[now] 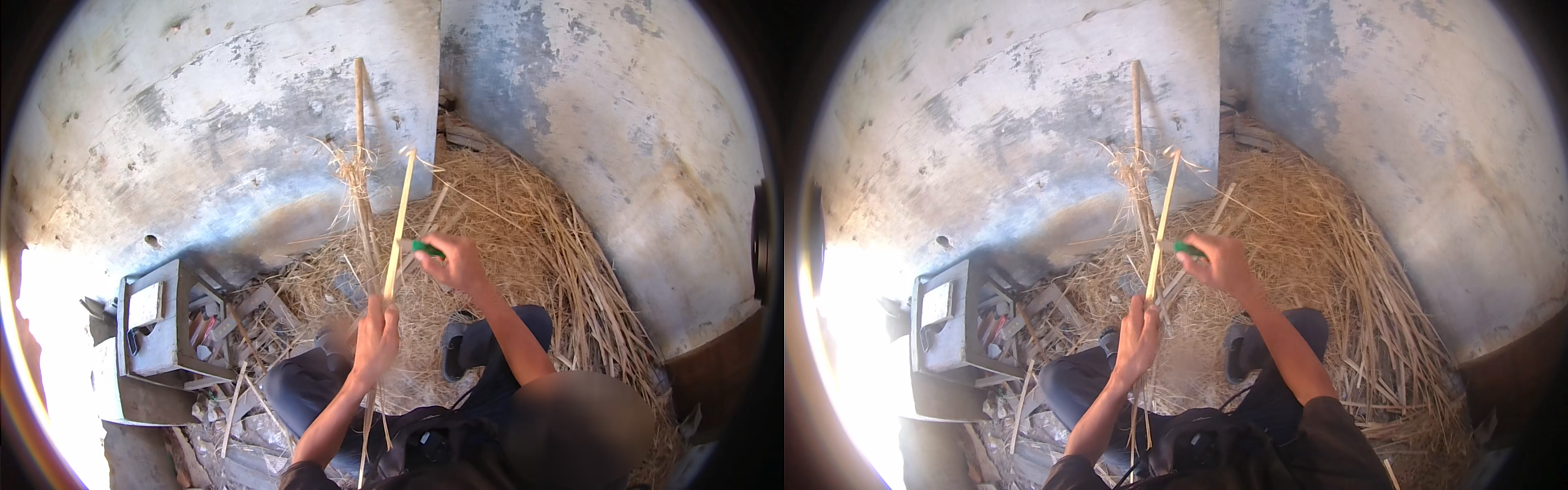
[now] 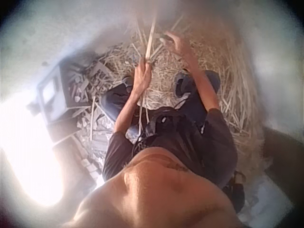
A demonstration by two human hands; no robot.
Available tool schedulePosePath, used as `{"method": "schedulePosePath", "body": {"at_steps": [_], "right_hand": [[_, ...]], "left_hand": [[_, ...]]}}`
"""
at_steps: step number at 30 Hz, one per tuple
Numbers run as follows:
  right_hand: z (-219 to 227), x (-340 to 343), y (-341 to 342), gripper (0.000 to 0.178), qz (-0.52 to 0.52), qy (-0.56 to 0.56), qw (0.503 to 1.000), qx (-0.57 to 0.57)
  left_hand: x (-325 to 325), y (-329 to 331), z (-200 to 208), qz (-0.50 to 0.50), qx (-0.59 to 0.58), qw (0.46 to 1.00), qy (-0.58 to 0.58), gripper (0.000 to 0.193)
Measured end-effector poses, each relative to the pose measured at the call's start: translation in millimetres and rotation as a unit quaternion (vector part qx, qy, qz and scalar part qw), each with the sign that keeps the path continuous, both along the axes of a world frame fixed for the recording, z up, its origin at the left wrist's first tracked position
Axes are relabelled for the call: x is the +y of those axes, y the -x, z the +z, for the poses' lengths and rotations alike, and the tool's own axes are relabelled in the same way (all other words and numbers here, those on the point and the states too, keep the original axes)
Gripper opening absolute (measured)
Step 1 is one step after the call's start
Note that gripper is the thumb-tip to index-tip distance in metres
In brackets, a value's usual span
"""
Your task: The person sits on the floor and uses a green utility knife to split a long bamboo pole into thin strips. They hold the pole with one hand and carefully shave off sections of the bamboo, creating thin slivers that fall to the ground.
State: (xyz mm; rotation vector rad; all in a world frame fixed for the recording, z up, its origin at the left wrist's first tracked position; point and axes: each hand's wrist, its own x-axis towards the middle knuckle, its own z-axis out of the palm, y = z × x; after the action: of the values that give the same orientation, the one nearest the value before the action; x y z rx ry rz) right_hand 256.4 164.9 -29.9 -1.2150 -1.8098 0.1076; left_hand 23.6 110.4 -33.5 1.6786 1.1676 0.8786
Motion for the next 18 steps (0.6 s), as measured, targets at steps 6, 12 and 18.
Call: {"method": "schedulePosePath", "body": {"at_steps": [6, 12, 18], "right_hand": [[2.8, 3.4, -23.5, 0.030, -0.055, 0.008, 0.998, 0.008], [-0.5, 25.3, -67.4, 0.037, -0.107, 0.033, 0.992, 0.053], [-2.9, 38.0, -89.8, 0.034, -0.161, -0.052, 0.981, 0.100]], "left_hand": [[-10.2, -7.3, 10.7, -0.021, 0.017, 1.000, -0.007, 0.016], [-20.1, -14.9, -3.1, -0.049, 0.013, 0.998, -0.021, 0.022], [-31.1, -21.5, -6.7, -0.069, 0.034, 0.997, -0.023, 0.025]]}}
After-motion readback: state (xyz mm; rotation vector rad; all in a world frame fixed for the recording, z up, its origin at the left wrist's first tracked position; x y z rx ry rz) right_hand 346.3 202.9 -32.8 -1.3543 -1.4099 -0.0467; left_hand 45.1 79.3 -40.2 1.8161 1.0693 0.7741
